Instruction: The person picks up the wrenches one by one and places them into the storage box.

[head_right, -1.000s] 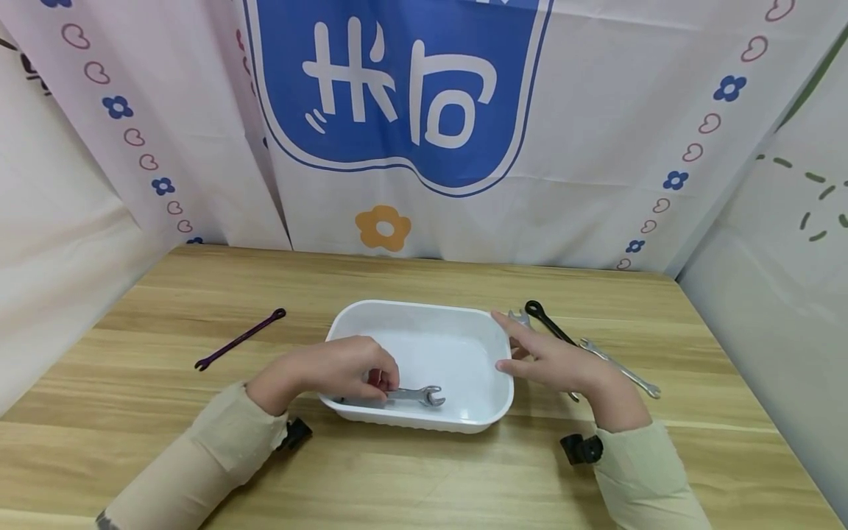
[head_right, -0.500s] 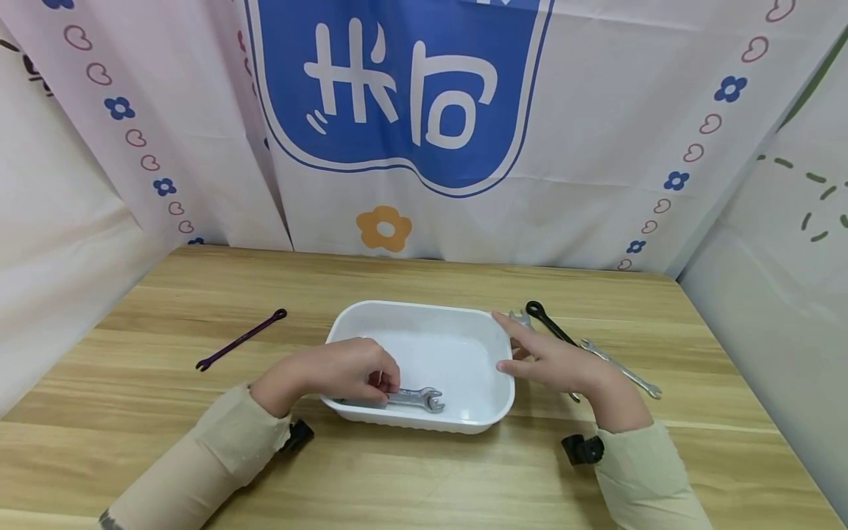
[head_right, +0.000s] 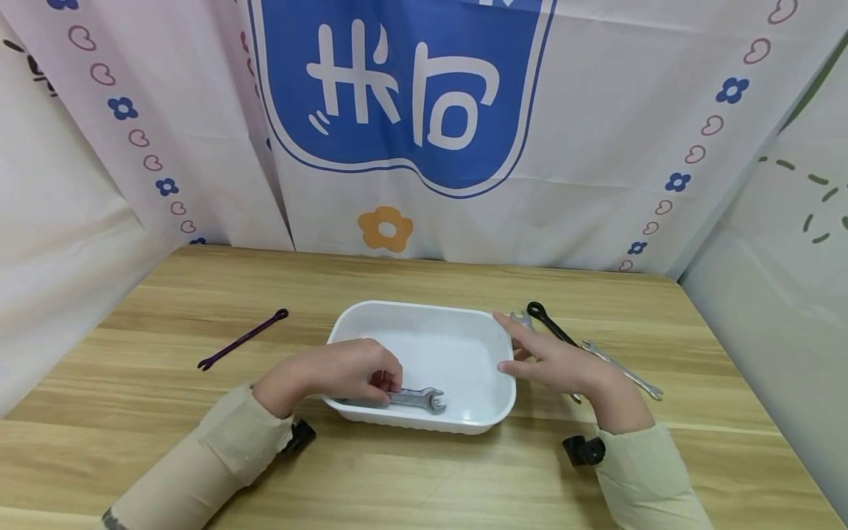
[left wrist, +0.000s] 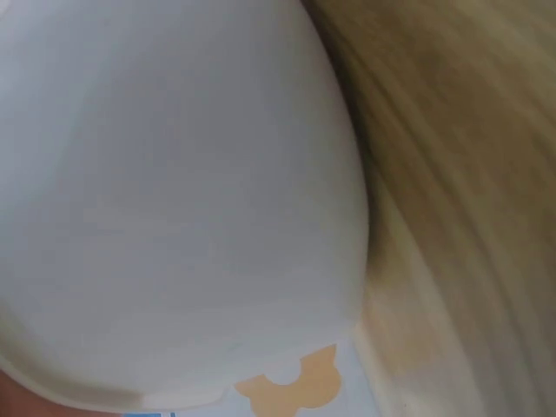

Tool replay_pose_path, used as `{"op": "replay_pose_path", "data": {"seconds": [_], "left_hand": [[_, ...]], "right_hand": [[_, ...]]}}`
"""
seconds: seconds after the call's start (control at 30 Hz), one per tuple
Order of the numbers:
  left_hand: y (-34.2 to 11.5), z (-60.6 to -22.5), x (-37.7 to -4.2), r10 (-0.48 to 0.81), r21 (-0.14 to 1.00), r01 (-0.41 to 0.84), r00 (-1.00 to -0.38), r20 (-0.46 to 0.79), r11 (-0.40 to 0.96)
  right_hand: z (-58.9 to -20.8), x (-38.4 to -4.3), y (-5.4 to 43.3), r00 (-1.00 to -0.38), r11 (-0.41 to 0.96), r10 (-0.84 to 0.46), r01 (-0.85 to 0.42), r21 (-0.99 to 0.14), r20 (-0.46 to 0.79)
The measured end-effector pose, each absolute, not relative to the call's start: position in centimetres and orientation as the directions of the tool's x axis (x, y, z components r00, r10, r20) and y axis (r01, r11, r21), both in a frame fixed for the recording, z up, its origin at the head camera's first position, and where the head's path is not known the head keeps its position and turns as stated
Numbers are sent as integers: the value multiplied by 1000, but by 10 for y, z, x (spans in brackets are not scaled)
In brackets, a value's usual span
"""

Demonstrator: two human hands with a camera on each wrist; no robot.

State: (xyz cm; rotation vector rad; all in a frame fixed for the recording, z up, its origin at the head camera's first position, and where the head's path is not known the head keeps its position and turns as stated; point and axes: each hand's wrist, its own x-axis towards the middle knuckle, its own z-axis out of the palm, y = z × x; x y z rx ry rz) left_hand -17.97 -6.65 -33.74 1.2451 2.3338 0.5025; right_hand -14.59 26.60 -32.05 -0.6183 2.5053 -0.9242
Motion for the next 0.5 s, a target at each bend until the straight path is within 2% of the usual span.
{"op": "replay_pose_path", "data": {"seconds": [0.5], "left_hand": [[-67,-338,-180,839,496,685,-501,-210,534]], "right_hand": [[-318,-145,265,-822,686,-528,-264,-678,-214]]}}
